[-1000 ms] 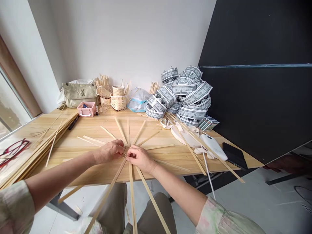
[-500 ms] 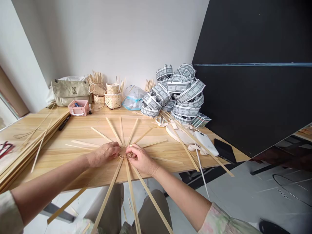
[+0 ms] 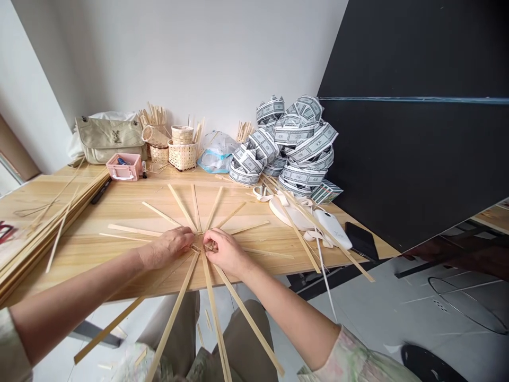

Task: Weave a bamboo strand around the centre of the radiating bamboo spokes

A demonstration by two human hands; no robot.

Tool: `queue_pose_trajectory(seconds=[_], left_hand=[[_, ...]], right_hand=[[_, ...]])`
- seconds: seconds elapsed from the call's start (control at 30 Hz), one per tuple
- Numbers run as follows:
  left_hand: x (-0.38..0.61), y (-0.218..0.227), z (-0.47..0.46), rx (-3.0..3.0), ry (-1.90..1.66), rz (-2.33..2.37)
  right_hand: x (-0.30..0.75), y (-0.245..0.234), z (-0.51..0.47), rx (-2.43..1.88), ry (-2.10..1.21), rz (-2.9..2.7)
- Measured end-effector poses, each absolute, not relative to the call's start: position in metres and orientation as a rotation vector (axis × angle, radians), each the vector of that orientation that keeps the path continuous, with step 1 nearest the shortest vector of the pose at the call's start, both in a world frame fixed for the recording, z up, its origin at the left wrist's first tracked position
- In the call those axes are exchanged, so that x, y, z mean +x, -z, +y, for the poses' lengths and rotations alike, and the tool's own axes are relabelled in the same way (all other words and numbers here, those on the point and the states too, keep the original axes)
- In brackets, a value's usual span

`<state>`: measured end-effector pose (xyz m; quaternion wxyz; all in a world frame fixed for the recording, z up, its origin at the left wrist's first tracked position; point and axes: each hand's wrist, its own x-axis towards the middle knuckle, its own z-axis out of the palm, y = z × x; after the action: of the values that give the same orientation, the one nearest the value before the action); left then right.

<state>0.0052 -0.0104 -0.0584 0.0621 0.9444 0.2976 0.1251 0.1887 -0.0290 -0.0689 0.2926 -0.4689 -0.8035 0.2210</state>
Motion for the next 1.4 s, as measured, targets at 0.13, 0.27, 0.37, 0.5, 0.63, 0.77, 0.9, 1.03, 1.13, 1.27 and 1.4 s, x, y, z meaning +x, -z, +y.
queue_pose_trajectory(seconds=[0.13,0.27,0.37,0.5,0.63,0.77,0.9,1.03,1.13,1.27,1.4], left_hand=[[0.005,0.056,-0.012,2.836,-0.348,0.903],[0.006,0.056,-0.009,2.814,-0.338,0.92],[0.006,0.057,-0.007,2.815,-0.316,0.938],[0.007,0.055,-0.005,2.808,-0.305,0.965],[0.006,0.052,-0.004,2.806,-0.288,0.944],[0.003,0.056,-0.003,2.799,-0.309,0.929],[0.001,0.061,-0.003,2.784,-0.374,0.906],[-0.001,0.061,-0.005,2.773,-0.379,0.899],[-0.002,0.059,-0.005,2.763,-0.378,0.878],[-0.004,0.057,-0.005,2.752,-0.37,0.832],[-0.007,0.058,-0.007,2.72,-0.402,0.772]], right_hand=[[0.188,0.069,-0.03,-1.269,-0.6,-2.127],[0.185,0.069,-0.031,-1.286,-0.576,-2.108],[0.183,0.069,-0.031,-1.287,-0.596,-2.109],[0.184,0.071,-0.032,-1.269,-0.593,-2.077],[0.188,0.065,-0.032,-1.279,-0.664,-2.099],[0.184,0.056,-0.028,-1.308,-0.596,-2.183],[0.177,0.059,-0.025,-1.29,-0.495,-2.223],[0.178,0.065,-0.027,-1.206,-0.652,-2.126],[0.182,0.065,-0.028,-1.18,-0.727,-2.109],[0.181,0.066,-0.026,-1.257,-0.839,-2.062],[0.177,0.072,-0.023,-1.315,-0.921,-1.977]])
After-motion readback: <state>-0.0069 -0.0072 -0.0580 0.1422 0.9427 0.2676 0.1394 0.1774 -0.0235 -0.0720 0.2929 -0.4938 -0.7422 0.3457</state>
